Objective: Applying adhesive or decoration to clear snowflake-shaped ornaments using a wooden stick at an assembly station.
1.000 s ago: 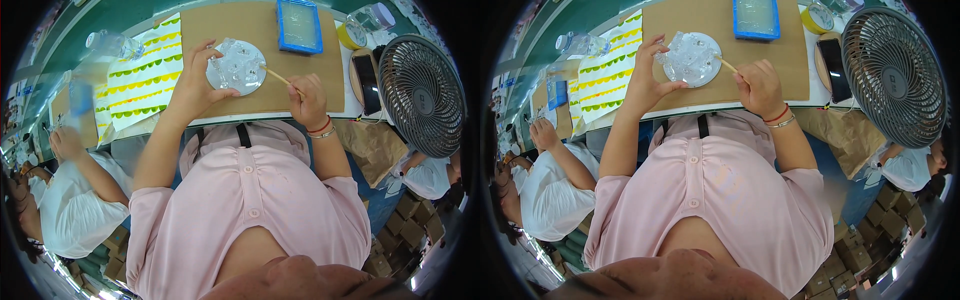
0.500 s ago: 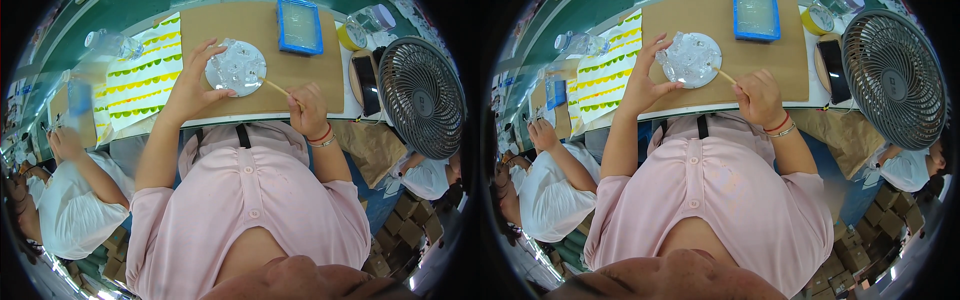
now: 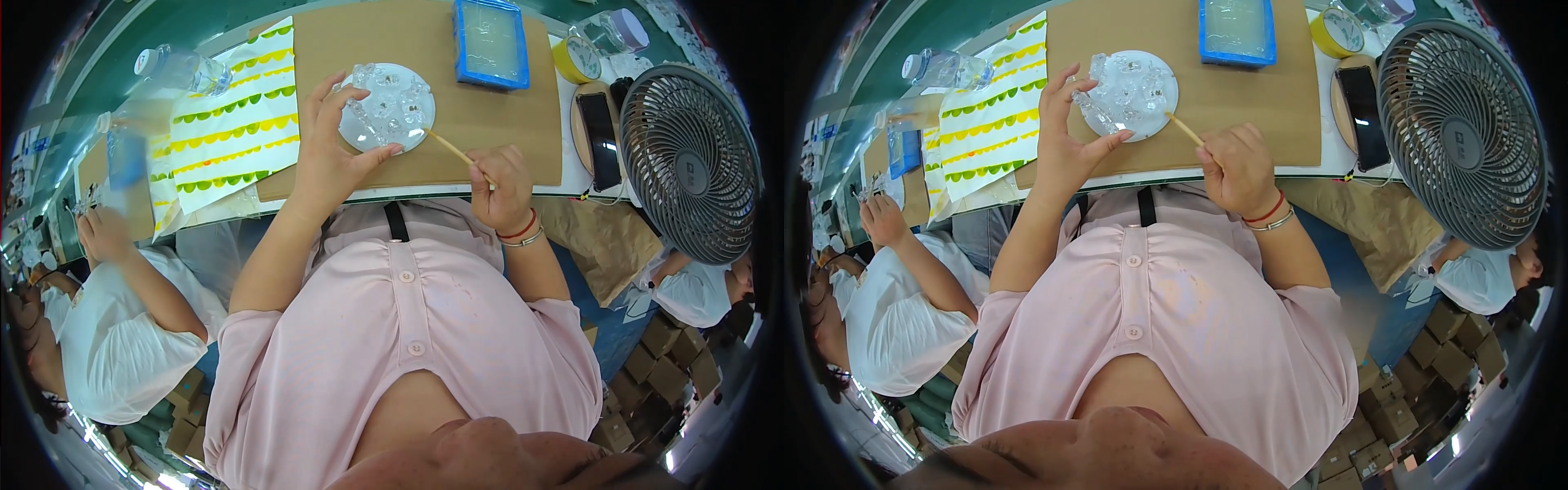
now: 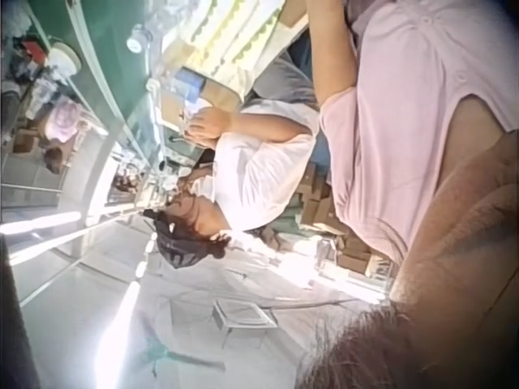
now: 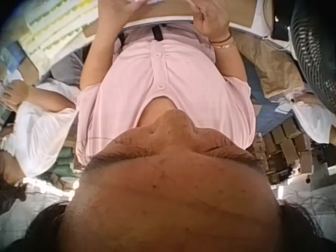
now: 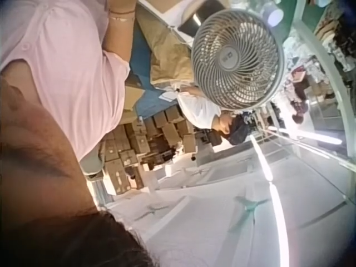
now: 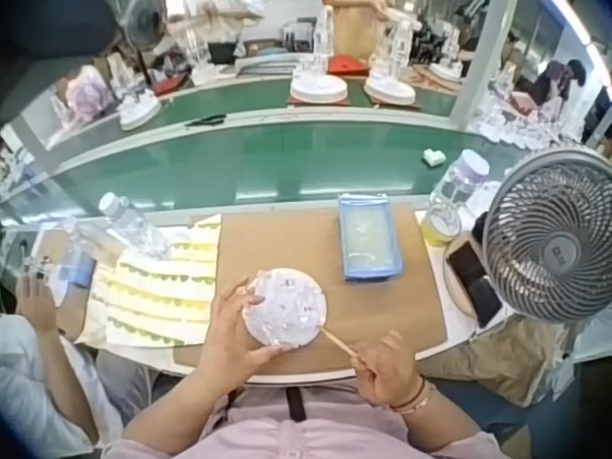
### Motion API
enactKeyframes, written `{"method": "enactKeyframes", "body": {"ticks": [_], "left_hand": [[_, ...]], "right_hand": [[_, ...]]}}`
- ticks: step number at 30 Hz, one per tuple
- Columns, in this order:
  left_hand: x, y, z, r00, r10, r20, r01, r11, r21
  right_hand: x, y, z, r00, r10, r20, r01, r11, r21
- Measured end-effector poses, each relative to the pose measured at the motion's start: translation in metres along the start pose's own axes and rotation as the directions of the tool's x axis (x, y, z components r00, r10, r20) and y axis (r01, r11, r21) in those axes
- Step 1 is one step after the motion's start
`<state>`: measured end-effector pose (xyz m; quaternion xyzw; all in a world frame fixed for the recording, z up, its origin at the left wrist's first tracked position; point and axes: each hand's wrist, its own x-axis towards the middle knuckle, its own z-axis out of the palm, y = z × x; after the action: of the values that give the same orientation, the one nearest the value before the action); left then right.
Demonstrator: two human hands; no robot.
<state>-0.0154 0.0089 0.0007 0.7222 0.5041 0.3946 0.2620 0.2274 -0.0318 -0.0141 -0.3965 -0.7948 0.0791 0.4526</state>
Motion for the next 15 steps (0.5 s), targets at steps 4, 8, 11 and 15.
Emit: {"method": "enactKeyframes", "body": {"ticks": [4, 8, 11, 15], "left_hand": [[-0.003, 0.001, 0.005, 0.999, 0.008, -0.05, -0.005, 0.998, 0.056], [-0.005, 0.003, 0.007, 0.999, 0.011, -0.053, -0.007, 0.997, 0.073], [0.0, 0.007, 0.002, 0.999, 0.023, -0.041, -0.021, 0.999, 0.043], [0.01, 0.002, -0.012, 0.999, 0.05, 0.015, -0.05, 0.999, 0.006]], "right_hand": [[0.002, -0.006, 0.005, 0.999, -0.024, 0.021, 0.023, 0.999, 0.04], [0.001, 0.0, 0.008, 0.997, -0.053, 0.049, 0.051, 0.997, 0.054], [0.001, 0.002, 0.004, 0.999, -0.013, 0.032, 0.011, 0.998, 0.064], [0.002, 0.004, -0.003, 1.0, 0.023, 0.0, -0.023, 1.0, 0.003]]}}
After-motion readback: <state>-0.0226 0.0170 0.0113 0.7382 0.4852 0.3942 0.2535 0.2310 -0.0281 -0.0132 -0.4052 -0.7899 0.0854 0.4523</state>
